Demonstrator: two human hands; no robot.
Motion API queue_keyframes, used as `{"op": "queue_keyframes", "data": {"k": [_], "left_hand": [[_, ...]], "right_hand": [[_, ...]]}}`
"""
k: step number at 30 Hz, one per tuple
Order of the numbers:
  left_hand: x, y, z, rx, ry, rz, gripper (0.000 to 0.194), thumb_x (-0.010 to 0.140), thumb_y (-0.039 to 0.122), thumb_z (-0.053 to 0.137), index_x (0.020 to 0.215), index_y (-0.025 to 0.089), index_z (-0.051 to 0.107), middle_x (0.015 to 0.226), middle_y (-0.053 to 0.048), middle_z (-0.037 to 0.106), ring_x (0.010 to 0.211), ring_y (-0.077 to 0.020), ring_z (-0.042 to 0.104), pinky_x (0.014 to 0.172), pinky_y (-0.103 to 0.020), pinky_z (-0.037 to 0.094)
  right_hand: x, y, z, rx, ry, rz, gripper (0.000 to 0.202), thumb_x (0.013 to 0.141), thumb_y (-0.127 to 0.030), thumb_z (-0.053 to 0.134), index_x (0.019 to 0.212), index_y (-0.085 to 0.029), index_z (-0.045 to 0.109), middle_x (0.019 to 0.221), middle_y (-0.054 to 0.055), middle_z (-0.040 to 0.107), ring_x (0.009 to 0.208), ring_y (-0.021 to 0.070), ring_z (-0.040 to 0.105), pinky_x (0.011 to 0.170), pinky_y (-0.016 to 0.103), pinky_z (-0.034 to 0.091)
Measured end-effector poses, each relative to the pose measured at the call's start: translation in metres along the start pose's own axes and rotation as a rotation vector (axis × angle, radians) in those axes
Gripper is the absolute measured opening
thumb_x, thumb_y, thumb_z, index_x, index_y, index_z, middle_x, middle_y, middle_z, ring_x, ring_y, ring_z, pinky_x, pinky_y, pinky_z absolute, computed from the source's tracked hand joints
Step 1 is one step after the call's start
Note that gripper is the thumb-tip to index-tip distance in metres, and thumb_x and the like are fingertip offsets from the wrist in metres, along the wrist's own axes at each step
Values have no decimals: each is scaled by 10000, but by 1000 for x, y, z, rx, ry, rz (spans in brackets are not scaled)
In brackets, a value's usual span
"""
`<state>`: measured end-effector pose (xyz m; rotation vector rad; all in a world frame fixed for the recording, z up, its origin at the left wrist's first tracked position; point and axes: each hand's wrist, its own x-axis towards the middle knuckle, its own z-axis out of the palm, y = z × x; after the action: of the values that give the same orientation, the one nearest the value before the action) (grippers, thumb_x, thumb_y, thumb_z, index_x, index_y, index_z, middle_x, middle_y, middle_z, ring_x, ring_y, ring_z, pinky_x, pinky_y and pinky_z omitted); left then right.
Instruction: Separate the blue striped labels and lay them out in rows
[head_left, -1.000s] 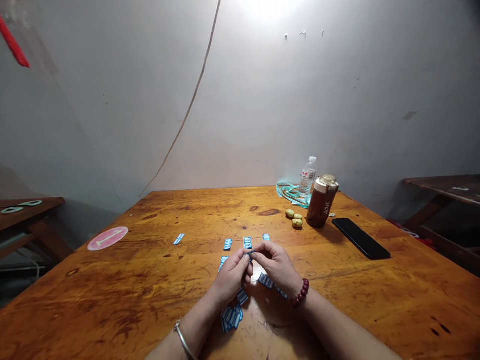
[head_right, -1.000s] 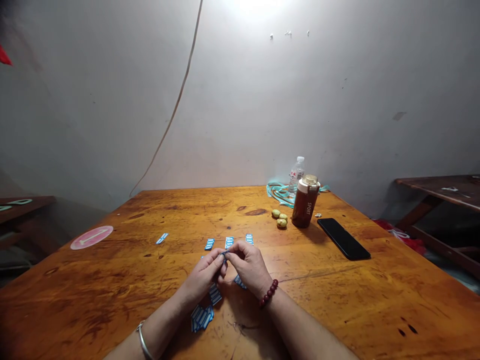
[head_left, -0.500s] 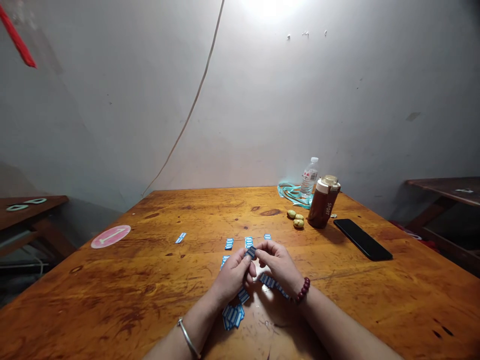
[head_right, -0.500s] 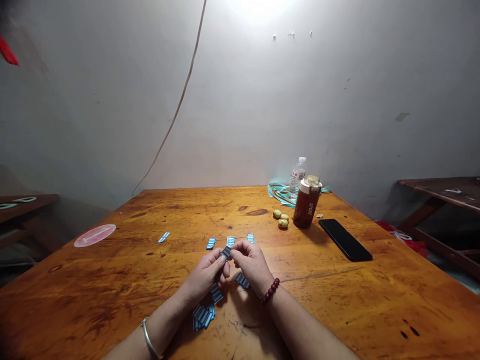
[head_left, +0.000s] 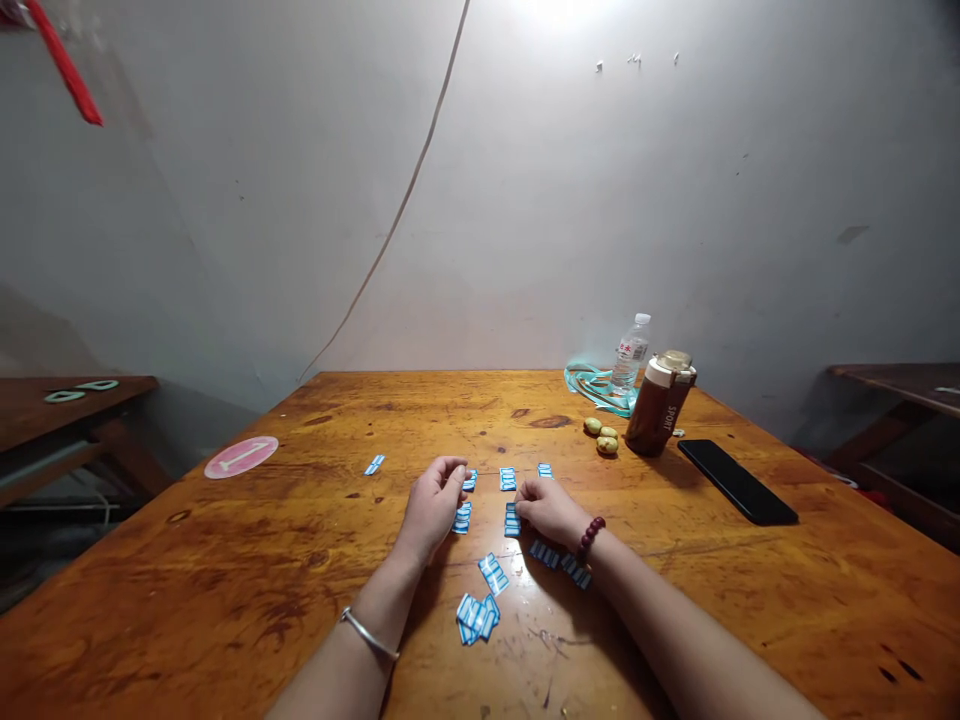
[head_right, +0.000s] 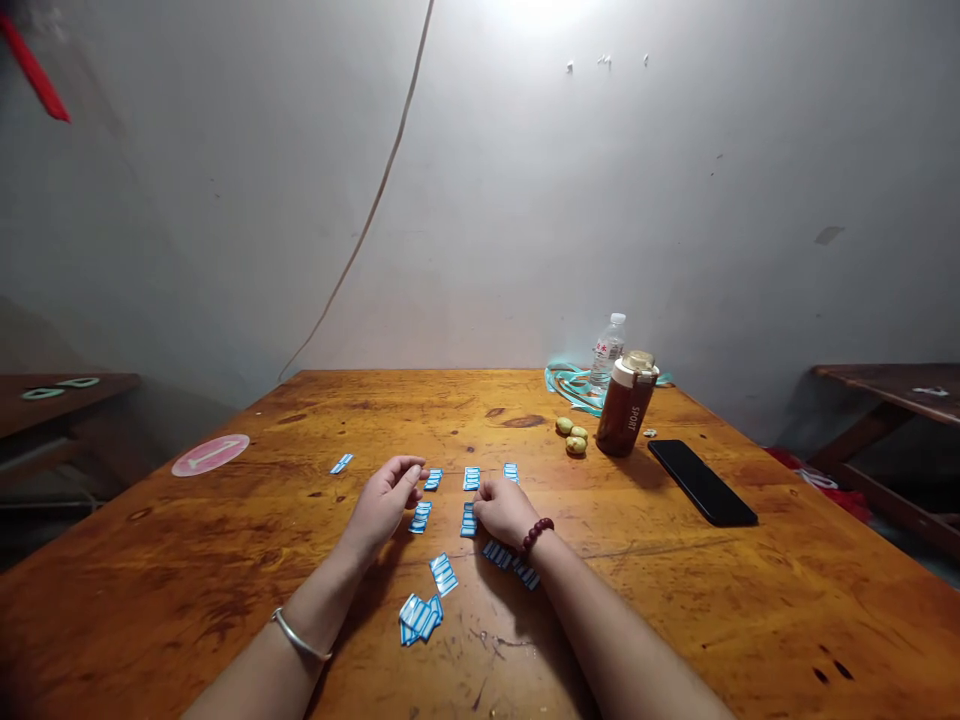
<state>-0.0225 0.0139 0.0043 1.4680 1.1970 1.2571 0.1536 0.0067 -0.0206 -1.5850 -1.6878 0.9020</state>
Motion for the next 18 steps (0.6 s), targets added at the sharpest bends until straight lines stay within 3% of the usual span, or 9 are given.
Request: {"op": "queue_keyframes", "data": {"k": [4, 9, 18], "left_hand": [[1, -4, 1, 74, -24, 24, 284, 716, 390, 469, 857, 157, 551, 709, -16, 578, 529, -101, 499, 489, -210, 391], [-4, 2, 2, 308, -54, 152, 247, 752, 348, 415, 815, 169, 572, 693, -10, 589, 588, -122, 516, 559, -226, 383], [-28, 7, 20, 794, -469, 363, 218, 756, 238, 399, 665, 187, 590, 721, -26, 593, 691, -145, 520, 612, -223, 354]], "right_hand": [[0, -1, 9, -160, 80, -54, 113, 621, -114, 474, 556, -158, 556, 579, 15, 576, 569, 111, 475, 507, 212, 265], [-2, -2, 13, -324, 146, -66, 136, 654, -141, 456, 617, -168, 583, 664, 39, 603, 634, 138, 497, 525, 228, 240], [-2, -4, 17, -503, 164, 24, 149, 679, -179, 453, 663, -189, 601, 685, 28, 624, 627, 132, 520, 485, 215, 241]]}}
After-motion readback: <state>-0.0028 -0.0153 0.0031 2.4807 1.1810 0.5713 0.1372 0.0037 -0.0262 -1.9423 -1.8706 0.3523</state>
